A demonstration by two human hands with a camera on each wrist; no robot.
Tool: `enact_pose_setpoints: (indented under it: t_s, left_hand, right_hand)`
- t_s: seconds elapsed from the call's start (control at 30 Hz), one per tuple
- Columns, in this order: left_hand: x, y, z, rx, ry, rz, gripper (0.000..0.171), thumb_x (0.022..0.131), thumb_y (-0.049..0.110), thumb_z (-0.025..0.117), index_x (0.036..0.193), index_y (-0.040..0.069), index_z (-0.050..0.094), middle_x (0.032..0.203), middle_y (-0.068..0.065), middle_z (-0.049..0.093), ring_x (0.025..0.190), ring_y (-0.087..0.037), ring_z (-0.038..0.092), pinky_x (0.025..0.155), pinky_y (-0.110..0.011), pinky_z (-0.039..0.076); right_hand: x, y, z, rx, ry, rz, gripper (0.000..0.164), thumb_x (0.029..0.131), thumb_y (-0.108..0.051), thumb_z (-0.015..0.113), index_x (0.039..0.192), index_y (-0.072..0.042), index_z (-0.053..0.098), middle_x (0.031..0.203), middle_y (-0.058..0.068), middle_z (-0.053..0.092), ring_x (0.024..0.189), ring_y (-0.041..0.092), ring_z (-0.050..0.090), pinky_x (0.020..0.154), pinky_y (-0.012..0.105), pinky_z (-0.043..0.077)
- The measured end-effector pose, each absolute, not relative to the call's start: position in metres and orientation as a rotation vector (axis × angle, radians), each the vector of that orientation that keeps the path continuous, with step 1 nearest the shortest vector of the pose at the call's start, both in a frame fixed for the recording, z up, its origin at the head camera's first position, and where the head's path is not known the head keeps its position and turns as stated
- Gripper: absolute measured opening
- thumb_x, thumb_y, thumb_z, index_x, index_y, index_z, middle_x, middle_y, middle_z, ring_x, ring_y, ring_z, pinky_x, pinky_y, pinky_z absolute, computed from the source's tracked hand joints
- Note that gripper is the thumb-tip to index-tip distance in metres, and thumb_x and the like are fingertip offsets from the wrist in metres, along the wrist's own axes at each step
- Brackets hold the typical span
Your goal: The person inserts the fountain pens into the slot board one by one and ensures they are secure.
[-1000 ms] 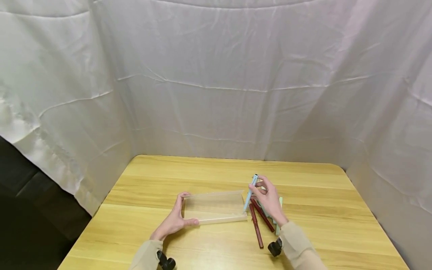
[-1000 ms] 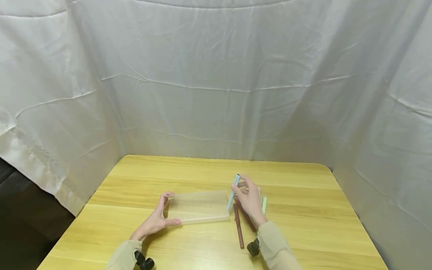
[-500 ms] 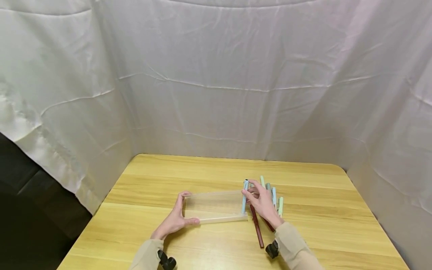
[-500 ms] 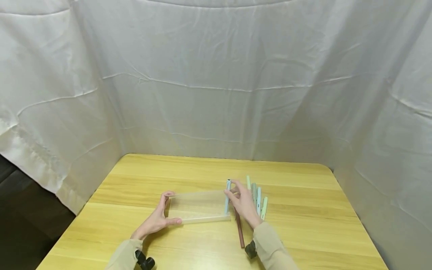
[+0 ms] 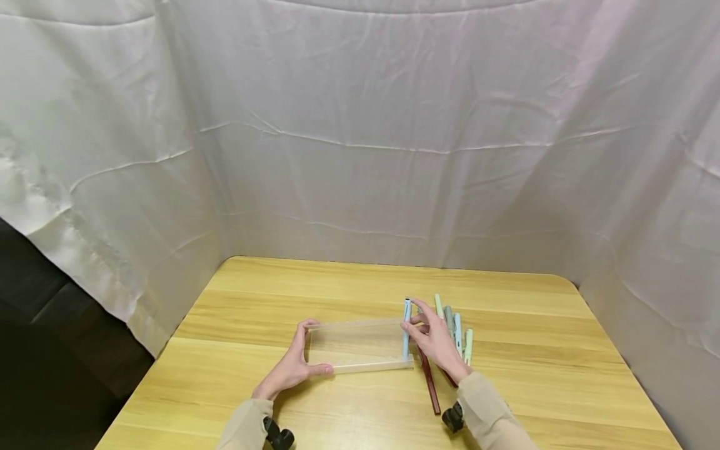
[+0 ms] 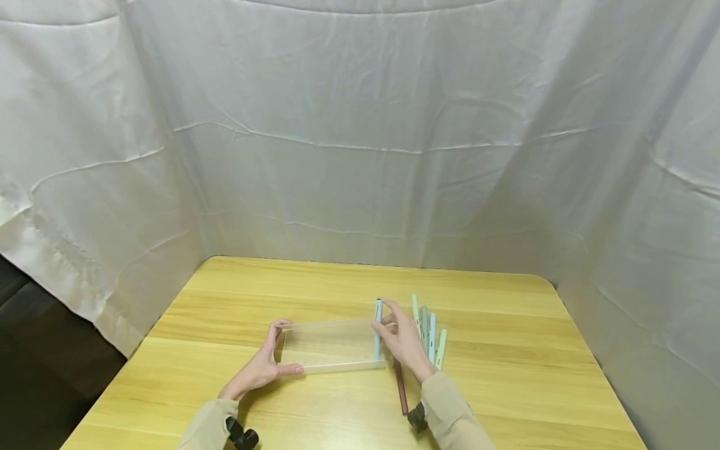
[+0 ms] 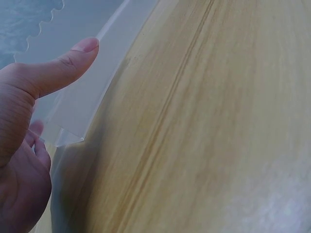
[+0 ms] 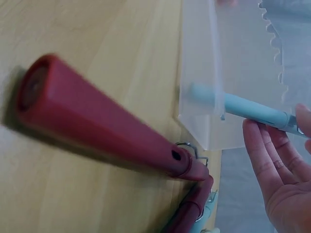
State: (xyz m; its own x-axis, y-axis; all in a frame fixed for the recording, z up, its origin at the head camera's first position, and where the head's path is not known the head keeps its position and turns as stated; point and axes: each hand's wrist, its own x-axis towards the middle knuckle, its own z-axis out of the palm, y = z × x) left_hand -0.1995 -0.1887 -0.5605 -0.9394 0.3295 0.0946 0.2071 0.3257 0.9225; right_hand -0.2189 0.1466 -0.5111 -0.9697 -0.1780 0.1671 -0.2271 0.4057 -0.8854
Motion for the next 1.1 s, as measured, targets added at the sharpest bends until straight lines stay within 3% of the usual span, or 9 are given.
enact_pose_setpoints:
  t_s: [0.4,0.83,1.1]
  left_hand:
    - [-0.200,-0.189,-0.559,0.506,2.467,1.672,0.095,0.074,0.018,0.089,0.146,0.009,0.027,0.159,-0.021,0.025,0.155,-0.048,0.006,0.122,-0.072,0.002]
    - [-0.198,-0.188,-0.560,0.529,2.467,1.694,0.095,0.074,0.017,0.089,0.146,0.008,0.026,0.158,-0.023,0.025,0.155,-0.048,0.004,0.122,-0.072,0.001]
    - [-0.199,-0.188,-0.560,0.537,2.466,1.703,0.096,0.074,0.017,0.089,0.146,0.007,0.026,0.158,-0.023,0.025,0.155,-0.047,0.006,0.122,-0.072,0.002]
  right_hand:
    - [-0.220,0.140,-0.512,0.377,-2.557,1.677,0.054,0.097,-0.014,0.066,0.147,-0.007,0.048,0.100,0.023,0.074,0.080,0.031,0.076,0.066,0.034,0.065]
    - [-0.222,0.136,-0.511,0.304,-2.623,1.646,0.054,0.095,-0.015,0.069,0.145,-0.005,0.050,0.095,0.017,0.072,0.070,0.020,0.072,0.060,0.031,0.063]
    - [-0.221,0.136,-0.509,0.312,-2.625,1.612,0.054,0.095,-0.017,0.070,0.143,-0.004,0.051,0.095,0.018,0.072,0.065,0.024,0.070,0.057,0.032,0.062]
